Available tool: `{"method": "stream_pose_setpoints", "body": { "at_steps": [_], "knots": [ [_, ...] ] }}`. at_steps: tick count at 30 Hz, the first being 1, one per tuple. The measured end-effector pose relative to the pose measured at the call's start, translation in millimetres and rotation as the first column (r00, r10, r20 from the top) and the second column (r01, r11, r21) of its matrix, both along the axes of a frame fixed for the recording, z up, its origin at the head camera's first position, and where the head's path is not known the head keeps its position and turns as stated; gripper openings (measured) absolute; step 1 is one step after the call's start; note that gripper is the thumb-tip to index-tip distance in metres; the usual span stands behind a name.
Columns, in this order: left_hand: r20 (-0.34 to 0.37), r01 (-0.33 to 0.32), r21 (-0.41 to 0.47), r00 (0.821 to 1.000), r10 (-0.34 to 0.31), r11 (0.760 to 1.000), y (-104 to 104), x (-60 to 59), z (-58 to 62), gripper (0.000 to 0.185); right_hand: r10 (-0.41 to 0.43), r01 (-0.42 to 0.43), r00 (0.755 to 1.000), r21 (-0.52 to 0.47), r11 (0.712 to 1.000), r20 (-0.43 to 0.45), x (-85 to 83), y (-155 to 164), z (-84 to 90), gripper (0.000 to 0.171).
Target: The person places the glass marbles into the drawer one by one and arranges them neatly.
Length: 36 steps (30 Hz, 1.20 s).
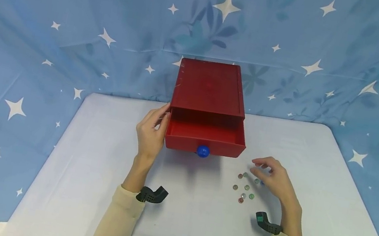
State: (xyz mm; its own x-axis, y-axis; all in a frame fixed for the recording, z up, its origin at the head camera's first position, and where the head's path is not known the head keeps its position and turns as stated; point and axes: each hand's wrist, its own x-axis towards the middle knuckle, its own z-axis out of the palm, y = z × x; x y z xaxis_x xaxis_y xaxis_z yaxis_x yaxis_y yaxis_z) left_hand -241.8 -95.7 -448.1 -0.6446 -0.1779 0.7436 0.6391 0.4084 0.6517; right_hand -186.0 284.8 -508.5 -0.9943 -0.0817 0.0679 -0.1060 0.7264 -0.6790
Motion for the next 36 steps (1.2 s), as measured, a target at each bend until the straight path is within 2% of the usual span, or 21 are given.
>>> {"method": "stream_pose_setpoints", "body": {
  "at_steps": [7,18,27,36],
  "knots": [
    [0.005,0.0,-0.005,1.0,0.0,1.0,-2.0,0.8,0.7,0.032,0.037,-0.04,0.996,0.032,0.999,0.082,-3.6,1.4,-5.1,0.031],
    [-0.009,0.003,0.014,1.0,-0.003,1.0,-2.3,-0.8,2.8,0.03,0.093,-0.098,0.993,0.07,0.993,0.07,-6.4,-0.1,-9.6,0.027],
    [-0.007,-0.003,0.002,1.0,0.003,1.0,-1.9,-0.4,2.4,0.03,0.122,-0.126,0.988,0.045,0.991,0.099,-5.4,-3.2,-11.0,0.021],
    [-0.024,-0.001,0.009,1.0,0.001,1.0,-0.5,-0.7,1.5,0.029,0.115,-0.12,0.986,0.038,0.992,0.118,-3.9,-4.9,-16.1,0.016]
  ]
}}
